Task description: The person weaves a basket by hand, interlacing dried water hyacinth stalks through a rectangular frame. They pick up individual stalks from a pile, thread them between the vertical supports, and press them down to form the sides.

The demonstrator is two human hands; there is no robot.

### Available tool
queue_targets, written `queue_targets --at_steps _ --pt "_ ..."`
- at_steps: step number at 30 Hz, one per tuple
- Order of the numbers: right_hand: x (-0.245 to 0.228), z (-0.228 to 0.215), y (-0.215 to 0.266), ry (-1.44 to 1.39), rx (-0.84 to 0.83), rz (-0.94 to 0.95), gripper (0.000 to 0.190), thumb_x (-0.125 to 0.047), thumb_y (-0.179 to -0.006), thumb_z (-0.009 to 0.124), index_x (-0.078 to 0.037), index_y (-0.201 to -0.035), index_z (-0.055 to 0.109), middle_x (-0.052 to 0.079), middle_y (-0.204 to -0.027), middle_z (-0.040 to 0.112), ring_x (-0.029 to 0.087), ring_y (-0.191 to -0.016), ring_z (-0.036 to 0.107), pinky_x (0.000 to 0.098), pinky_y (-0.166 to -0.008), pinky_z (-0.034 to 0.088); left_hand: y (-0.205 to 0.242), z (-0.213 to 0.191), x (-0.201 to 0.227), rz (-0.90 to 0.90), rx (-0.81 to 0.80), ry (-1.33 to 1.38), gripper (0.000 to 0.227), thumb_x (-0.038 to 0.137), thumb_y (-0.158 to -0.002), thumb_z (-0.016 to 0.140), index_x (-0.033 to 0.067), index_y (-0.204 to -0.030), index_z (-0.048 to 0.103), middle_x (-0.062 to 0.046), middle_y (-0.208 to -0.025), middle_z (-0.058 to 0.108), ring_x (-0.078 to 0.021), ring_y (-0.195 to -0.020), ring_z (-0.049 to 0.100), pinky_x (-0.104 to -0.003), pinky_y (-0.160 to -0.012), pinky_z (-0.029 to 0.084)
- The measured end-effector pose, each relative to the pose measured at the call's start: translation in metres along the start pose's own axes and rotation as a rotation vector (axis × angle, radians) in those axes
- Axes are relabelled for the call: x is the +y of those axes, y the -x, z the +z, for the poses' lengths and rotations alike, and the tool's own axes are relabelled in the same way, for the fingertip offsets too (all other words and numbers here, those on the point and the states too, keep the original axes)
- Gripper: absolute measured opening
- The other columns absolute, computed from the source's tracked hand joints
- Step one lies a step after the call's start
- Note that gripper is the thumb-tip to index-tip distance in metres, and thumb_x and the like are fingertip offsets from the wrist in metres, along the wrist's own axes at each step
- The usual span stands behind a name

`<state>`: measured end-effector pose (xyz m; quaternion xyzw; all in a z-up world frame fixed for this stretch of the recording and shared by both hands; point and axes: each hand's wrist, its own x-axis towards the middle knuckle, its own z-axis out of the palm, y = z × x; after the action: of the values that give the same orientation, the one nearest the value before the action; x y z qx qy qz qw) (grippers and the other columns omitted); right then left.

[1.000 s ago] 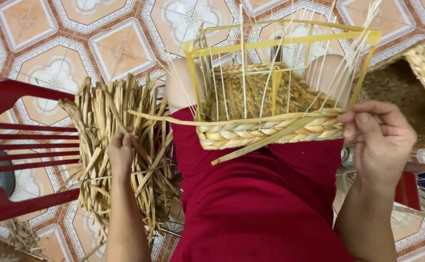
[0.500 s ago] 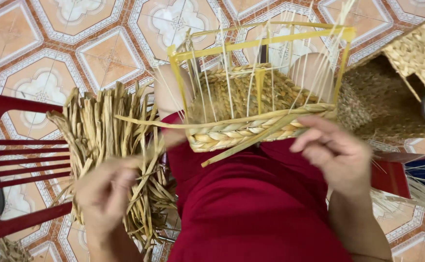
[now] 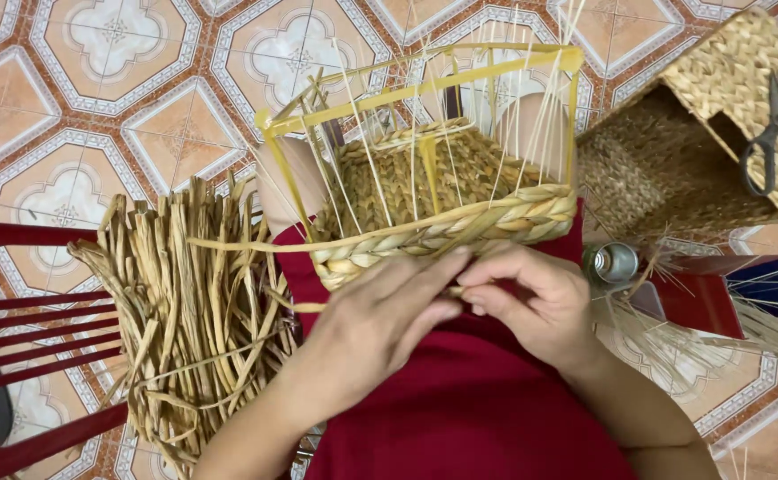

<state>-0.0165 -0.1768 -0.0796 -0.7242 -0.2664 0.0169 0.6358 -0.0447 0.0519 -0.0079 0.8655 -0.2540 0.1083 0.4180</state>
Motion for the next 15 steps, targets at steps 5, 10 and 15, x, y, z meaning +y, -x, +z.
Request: queue_targets --at_steps 5,10,15 --pt "0.017 -0.021 -0.030 -0.031 0.192 -0.048 0.020 0.008 -0.103 0.057 0.002 -0.121 0.065 0.009 -0.101 0.071 0.008 -0.073 0.066 0.0214 -0.064 0.058 -0.021 0.032 -0.029 -0.093 0.032 0.056 0.030 0.011 -0.093 0.076 0.0064 -0.123 0.071 -0.009 -0.084 0.066 -0.0221 -0.076 0.065 -0.036 -0.070 0.056" --pt "0.013 -0.025 -0.054 0.545 0.055 -0.011 0.033 0.011 -0.086 0.071 0.002 -0.117 0.069 0.013 -0.095 0.066 0.008 -0.060 0.051 0.0204 -0.051 0.044 -0.039 0.049 -0.036 -0.122 0.123 0.176 0.011 0.008 -0.099 0.070 0.0025 -0.109 0.068 -0.010 -0.097 0.067 -0.0211 -0.084 0.071 -0.032 -0.075 0.060" --pt "0.036 -0.028 -0.029 0.306 0.217 0.057 0.014 0.008 -0.097 0.072 -0.001 -0.108 0.069 0.006 -0.085 0.068 0.005 -0.068 0.060 0.0192 -0.058 0.047 -0.047 0.067 -0.045 -0.214 0.082 0.155 0.011 0.009 -0.096 0.072 0.0013 -0.104 0.071 -0.013 -0.095 0.066 -0.0231 -0.079 0.071 -0.034 -0.071 0.060"
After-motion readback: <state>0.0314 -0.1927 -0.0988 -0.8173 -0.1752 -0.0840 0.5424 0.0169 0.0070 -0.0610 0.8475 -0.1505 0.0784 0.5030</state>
